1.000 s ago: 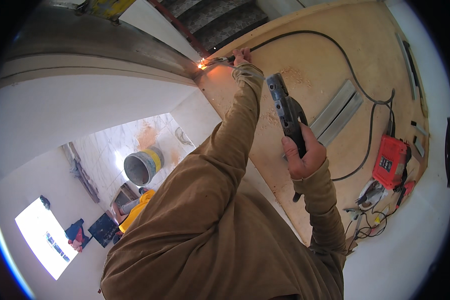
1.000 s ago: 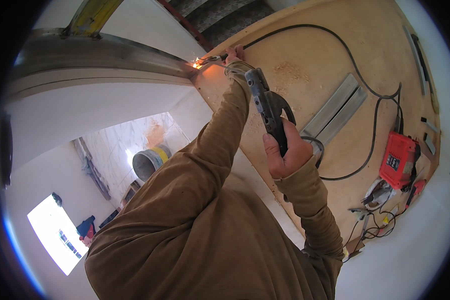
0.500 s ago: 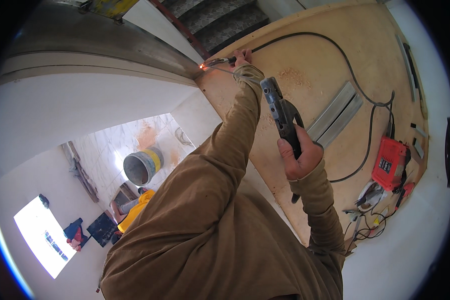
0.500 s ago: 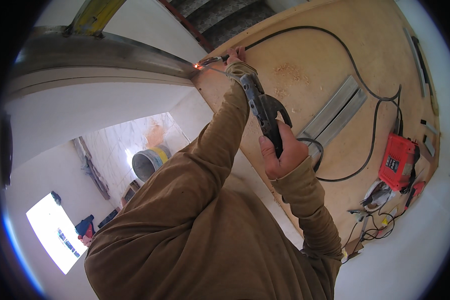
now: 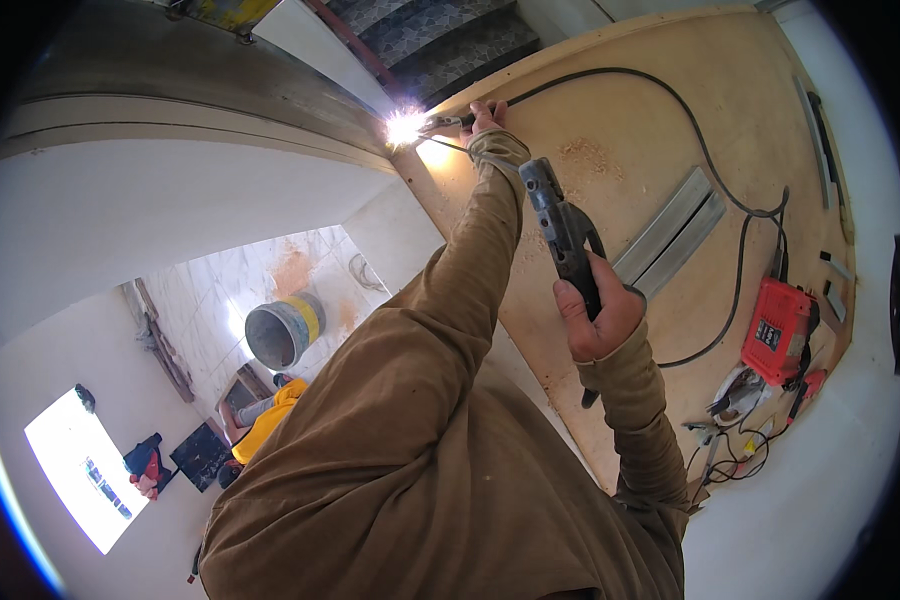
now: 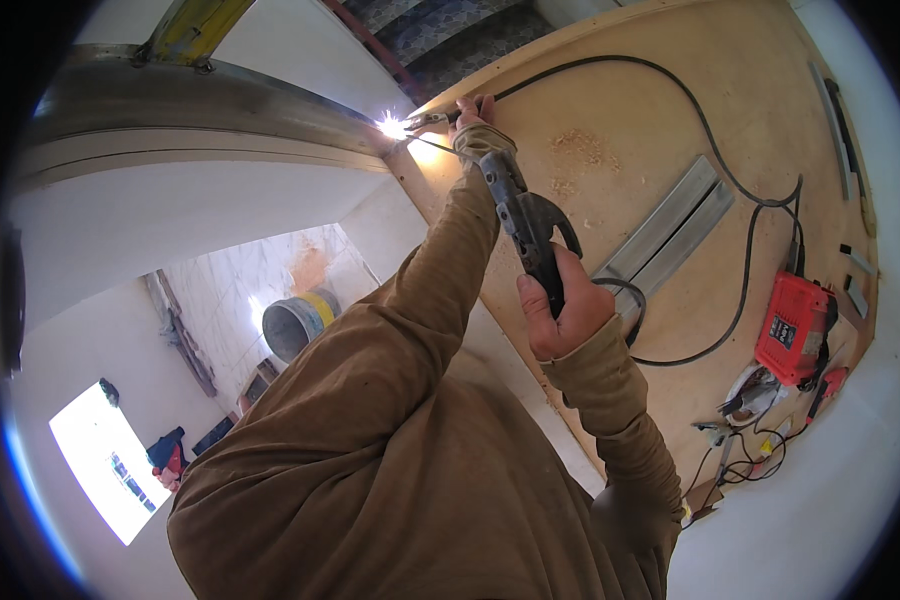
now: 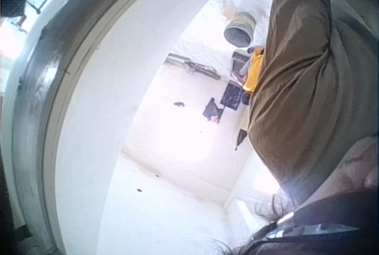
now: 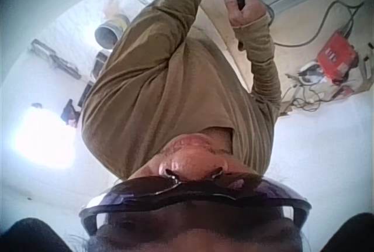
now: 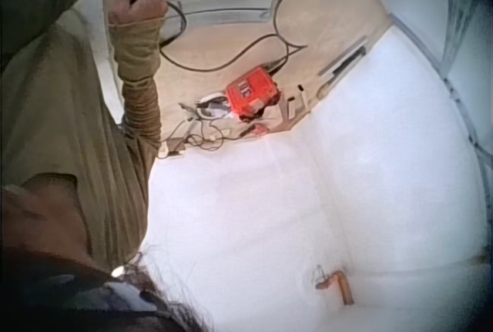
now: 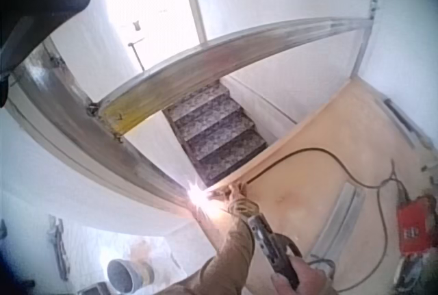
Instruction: The person prepares and uses a welding tool to weld a metal frame corner on a workbench.
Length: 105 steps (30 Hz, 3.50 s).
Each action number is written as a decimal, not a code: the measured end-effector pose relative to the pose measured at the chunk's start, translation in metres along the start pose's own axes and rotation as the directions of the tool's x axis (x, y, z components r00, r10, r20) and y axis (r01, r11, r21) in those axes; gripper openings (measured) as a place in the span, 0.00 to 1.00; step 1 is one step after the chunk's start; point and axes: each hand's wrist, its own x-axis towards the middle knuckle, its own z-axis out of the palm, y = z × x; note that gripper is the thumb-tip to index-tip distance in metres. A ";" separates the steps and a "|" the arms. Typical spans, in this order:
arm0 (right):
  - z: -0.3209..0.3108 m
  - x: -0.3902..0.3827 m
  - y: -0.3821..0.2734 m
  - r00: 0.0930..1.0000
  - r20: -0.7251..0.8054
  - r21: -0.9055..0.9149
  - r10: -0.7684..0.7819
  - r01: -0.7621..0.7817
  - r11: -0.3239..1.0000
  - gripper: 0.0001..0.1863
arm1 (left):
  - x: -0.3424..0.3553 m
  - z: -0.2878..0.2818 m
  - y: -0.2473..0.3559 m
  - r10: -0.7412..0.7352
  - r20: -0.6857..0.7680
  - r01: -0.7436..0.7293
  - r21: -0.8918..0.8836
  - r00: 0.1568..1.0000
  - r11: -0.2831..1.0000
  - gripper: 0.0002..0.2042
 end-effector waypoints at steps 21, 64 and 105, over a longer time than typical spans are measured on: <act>0.000 0.000 0.000 1.000 -0.008 0.009 0.003 -0.003 1.000 0.18 | 0.012 -0.006 -0.005 0.009 0.036 -0.009 -0.004 0.999 1.000 0.17; 0.000 0.001 -0.001 1.000 -0.007 0.021 0.013 -0.013 1.000 0.17 | 0.015 -0.005 -0.014 0.096 0.013 -0.096 0.001 0.995 0.995 0.19; 0.001 -0.002 0.007 0.999 -0.026 0.089 0.018 -0.015 0.996 0.17 | 0.028 -0.017 -0.021 0.098 0.030 -0.099 0.047 0.995 0.994 0.24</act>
